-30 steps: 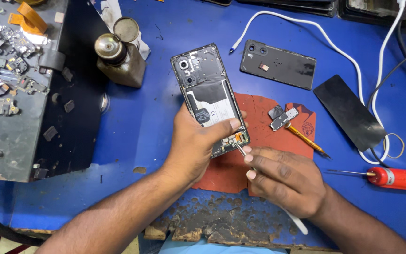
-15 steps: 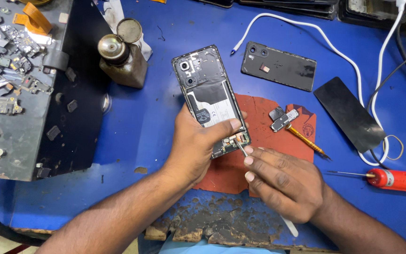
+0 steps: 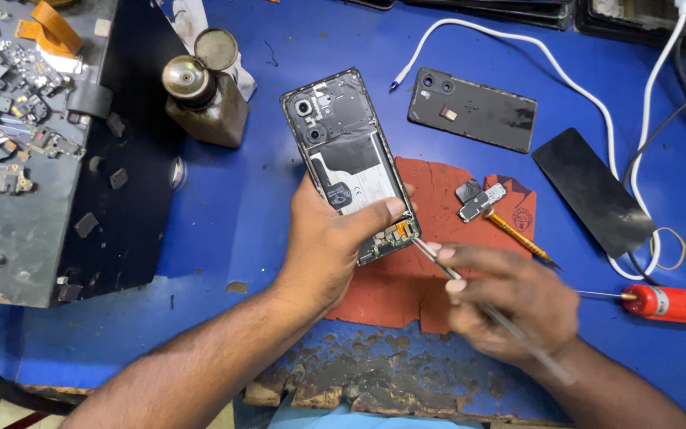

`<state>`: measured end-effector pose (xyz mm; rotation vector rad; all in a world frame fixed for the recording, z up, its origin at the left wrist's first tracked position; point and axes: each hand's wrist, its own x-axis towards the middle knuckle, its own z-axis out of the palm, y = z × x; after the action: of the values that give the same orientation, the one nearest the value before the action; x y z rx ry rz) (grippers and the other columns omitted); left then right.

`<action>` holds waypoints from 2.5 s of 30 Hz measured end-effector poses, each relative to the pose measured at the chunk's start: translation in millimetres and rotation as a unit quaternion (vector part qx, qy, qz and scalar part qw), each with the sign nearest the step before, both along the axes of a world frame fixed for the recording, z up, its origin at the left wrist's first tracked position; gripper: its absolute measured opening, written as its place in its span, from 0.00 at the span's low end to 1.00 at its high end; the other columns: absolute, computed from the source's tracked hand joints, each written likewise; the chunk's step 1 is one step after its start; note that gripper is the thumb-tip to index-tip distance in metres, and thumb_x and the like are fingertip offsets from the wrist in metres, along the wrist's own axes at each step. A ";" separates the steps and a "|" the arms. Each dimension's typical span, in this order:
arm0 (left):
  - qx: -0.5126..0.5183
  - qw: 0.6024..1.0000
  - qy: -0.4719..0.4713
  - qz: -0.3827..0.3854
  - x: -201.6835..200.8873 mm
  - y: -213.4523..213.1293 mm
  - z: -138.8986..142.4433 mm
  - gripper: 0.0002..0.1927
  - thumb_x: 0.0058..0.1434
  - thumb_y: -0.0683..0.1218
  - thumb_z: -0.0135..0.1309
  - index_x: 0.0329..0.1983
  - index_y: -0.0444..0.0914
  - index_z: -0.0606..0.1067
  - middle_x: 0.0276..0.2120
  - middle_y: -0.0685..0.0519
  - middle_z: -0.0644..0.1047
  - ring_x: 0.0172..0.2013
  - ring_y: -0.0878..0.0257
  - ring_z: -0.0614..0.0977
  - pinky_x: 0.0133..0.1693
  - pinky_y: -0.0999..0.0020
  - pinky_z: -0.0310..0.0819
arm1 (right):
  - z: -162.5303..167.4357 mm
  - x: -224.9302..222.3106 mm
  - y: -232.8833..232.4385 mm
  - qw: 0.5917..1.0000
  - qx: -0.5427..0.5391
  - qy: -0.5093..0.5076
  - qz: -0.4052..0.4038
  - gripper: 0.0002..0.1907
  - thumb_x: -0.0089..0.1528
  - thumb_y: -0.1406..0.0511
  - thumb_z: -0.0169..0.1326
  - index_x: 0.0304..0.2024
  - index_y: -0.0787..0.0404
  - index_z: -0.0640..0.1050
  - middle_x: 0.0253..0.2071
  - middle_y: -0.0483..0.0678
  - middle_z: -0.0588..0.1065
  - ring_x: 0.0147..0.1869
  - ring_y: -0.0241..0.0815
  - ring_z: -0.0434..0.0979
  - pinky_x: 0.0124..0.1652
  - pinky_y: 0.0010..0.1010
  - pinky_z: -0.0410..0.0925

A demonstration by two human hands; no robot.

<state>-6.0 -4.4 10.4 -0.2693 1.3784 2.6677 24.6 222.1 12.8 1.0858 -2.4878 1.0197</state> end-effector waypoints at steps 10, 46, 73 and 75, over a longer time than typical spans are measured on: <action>0.006 1.000 -0.003 -0.008 0.1 2.1 -3.3 0.22 0.56 0.32 0.56 0.55 0.33 0.68 0.44 0.45 0.80 0.47 0.56 0.85 0.47 0.60 0.85 | 2.6 1.2 -4.3 0.984 -0.128 -0.110 -0.054 0.12 0.59 0.76 0.61 0.40 0.61 0.72 0.46 0.54 0.81 0.47 0.40 0.86 0.41 0.25 0.78; 0.121 0.991 0.021 -0.053 7.6 -2.3 -1.4 0.20 0.58 0.33 0.53 0.55 0.32 0.66 0.42 0.42 0.78 0.44 0.50 0.86 0.49 0.54 0.85 | 8.4 -10.4 -20.3 0.996 -0.001 0.082 -0.040 0.24 0.53 0.72 0.68 0.53 0.59 0.82 0.27 0.43 0.70 0.27 0.36 0.70 0.27 0.31 0.64; 0.053 0.994 0.040 -0.084 8.5 2.1 -4.6 0.20 0.61 0.33 0.56 0.56 0.30 0.68 0.45 0.40 0.80 0.45 0.51 0.86 0.49 0.56 0.85 | -0.6 -10.5 -7.4 0.988 -0.103 -0.090 -0.078 0.13 0.60 0.63 0.65 0.45 0.62 0.82 0.31 0.44 0.76 0.30 0.31 0.75 0.29 0.23 0.67; 0.047 0.995 0.036 -0.078 7.3 1.9 -4.2 0.20 0.60 0.33 0.56 0.56 0.31 0.67 0.45 0.40 0.80 0.45 0.51 0.86 0.48 0.56 0.86 | -2.7 -10.4 0.9 0.980 -0.135 -0.124 -0.078 0.16 0.69 0.56 0.57 0.44 0.62 0.82 0.34 0.47 0.77 0.35 0.33 0.76 0.34 0.24 0.68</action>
<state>1.3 -2.6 6.2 -0.0525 1.2341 2.6256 14.3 223.0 10.1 0.7080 -2.4725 1.4664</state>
